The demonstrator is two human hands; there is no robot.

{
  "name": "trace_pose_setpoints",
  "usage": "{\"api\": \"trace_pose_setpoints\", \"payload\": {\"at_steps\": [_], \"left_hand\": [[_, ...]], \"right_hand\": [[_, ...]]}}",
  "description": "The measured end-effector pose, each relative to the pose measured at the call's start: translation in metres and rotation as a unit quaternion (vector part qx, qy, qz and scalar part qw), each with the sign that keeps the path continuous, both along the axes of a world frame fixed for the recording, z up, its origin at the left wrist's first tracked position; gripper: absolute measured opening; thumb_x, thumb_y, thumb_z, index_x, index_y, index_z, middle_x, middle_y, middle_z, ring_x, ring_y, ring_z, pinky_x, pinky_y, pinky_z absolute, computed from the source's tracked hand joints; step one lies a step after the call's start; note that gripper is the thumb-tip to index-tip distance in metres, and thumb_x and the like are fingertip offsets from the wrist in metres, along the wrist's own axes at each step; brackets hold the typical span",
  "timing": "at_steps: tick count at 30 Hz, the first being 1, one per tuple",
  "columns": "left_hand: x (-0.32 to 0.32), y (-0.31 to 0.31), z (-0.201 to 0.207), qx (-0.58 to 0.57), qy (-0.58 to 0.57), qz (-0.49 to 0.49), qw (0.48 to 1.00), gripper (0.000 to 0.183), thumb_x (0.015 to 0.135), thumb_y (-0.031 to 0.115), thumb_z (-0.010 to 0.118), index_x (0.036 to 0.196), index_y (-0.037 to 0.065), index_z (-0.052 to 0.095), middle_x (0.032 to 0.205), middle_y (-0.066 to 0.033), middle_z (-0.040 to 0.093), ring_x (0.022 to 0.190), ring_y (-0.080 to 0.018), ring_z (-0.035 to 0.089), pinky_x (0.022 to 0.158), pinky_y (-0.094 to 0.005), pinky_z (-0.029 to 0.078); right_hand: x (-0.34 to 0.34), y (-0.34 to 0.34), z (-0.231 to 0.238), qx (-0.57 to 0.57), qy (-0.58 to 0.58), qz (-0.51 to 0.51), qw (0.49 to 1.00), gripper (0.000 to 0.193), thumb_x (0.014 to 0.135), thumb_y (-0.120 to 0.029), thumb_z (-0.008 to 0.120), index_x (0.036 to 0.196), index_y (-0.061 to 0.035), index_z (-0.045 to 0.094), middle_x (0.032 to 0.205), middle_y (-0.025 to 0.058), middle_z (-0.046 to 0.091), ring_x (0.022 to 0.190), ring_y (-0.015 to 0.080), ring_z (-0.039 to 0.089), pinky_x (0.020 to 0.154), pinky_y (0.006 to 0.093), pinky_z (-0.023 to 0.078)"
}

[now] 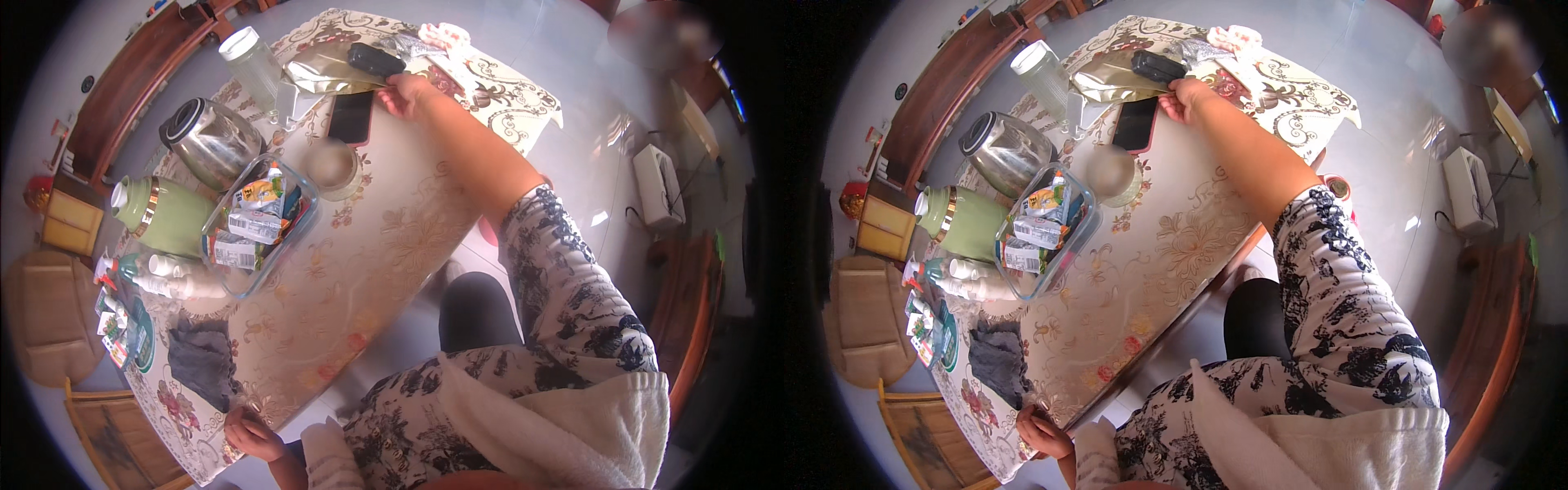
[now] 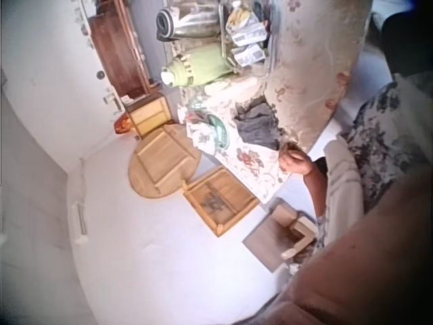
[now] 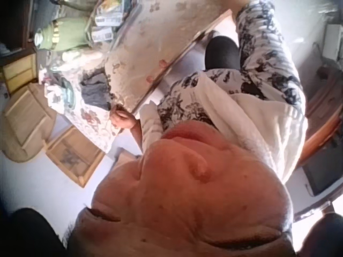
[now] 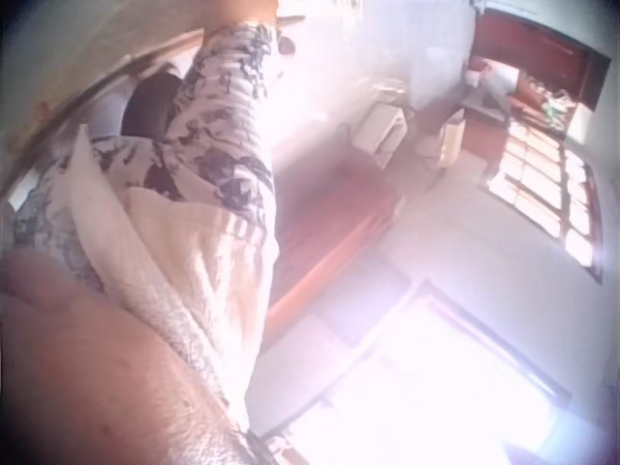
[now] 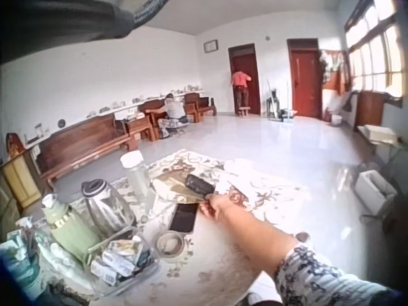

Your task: The person wipes a dining table covered with a patterned tablecloth using a grey cloth. They move various items, including a spray bottle, a tray, and a phone, to clean underneath them. The person systematically wipes the table surface, moving around the table to reach different areas.

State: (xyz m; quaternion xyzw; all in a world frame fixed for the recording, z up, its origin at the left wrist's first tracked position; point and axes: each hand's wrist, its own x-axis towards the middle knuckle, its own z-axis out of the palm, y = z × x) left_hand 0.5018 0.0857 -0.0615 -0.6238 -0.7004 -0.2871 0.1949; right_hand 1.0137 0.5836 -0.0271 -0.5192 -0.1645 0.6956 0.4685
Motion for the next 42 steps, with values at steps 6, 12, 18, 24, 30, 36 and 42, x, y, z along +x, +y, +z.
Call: {"api": "trace_pose_setpoints", "payload": {"at_steps": [6,12,18,24,30,36,42], "left_hand": [[0.009,0.003,0.01,0.003,-0.006,-0.008,1.0,0.029,0.099,0.021,0.044,0.1,0.001,0.065,0.09,-0.0148,0.062,0.082,-0.0331,0.058,0.076,-0.0451,0.046],[0.003,0.004,0.005,0.013,0.006,-0.005,1.0,0.027,0.098,0.019,0.044,0.1,0.002,0.065,0.09,-0.014,0.063,0.083,-0.0332,0.059,0.076,-0.0446,0.046],[0.008,0.003,0.007,0.001,-0.004,0.009,1.0,0.027,0.099,0.019,0.043,0.099,0.004,0.065,0.092,-0.0136,0.063,0.085,-0.0325,0.06,0.079,-0.0433,0.045],[0.006,0.0,0.004,-0.009,-0.013,0.021,1.0,0.029,0.099,0.022,0.042,0.098,0.003,0.065,0.092,-0.0134,0.063,0.085,-0.0318,0.06,0.079,-0.0426,0.045],[0.001,-0.002,0.0,-0.016,-0.008,0.021,1.0,0.03,0.099,0.023,0.042,0.097,0.002,0.063,0.09,-0.0138,0.062,0.087,-0.0329,0.059,0.08,-0.0434,0.045],[0.002,-0.001,0.004,-0.007,-0.003,0.018,1.0,0.028,0.099,0.02,0.042,0.097,0.002,0.064,0.091,-0.0142,0.062,0.087,-0.0336,0.059,0.081,-0.0442,0.045],[0.002,-0.005,0.005,0.007,0.041,0.03,0.999,0.026,0.098,0.018,0.043,0.098,0.002,0.064,0.092,-0.0144,0.064,0.086,-0.0345,0.06,0.081,-0.0443,0.046]], "right_hand": [[-0.021,-0.039,0.013,0.144,-0.005,-0.131,0.981,0.034,0.106,-0.023,0.035,0.104,0.0035,0.056,0.078,0.0139,0.07,0.059,0.023,0.067,0.052,0.0334,0.058],[0.012,0.001,0.024,0.172,-0.029,-0.183,0.968,0.035,0.107,-0.02,0.03,0.122,0.0075,0.044,0.09,0.0241,0.07,0.071,0.0347,0.072,0.063,0.0415,0.063],[-0.007,0.032,0.044,0.211,0.062,-0.344,0.913,0.033,0.106,-0.019,0.031,0.122,0.008,0.04,0.092,0.0276,0.068,0.071,0.036,0.072,0.058,0.0425,0.064],[-0.059,0.064,0.02,0.126,0.033,-0.233,0.964,0.045,0.106,-0.036,0.031,0.105,0.0039,0.052,0.082,0.0187,0.069,0.064,0.0309,0.069,0.051,0.0381,0.059],[-0.043,0.06,-0.001,0.049,-0.083,-0.074,0.993,0.047,0.104,-0.041,0.033,0.092,-0.0015,0.055,0.073,0.0152,0.067,0.061,0.0278,0.07,0.041,0.0356,0.049],[-0.02,0.039,-0.006,0.021,-0.196,-0.099,0.975,0.037,0.101,-0.036,0.043,0.089,-0.0032,0.056,0.073,0.0167,0.063,0.057,0.0263,0.064,0.046,0.0407,0.054],[-0.005,0.014,-0.004,0.045,-0.167,-0.144,0.974,0.032,0.1,-0.029,0.042,0.085,-0.0054,0.057,0.071,0.0123,0.061,0.052,0.0232,0.06,0.044,0.0358,0.052]]}}
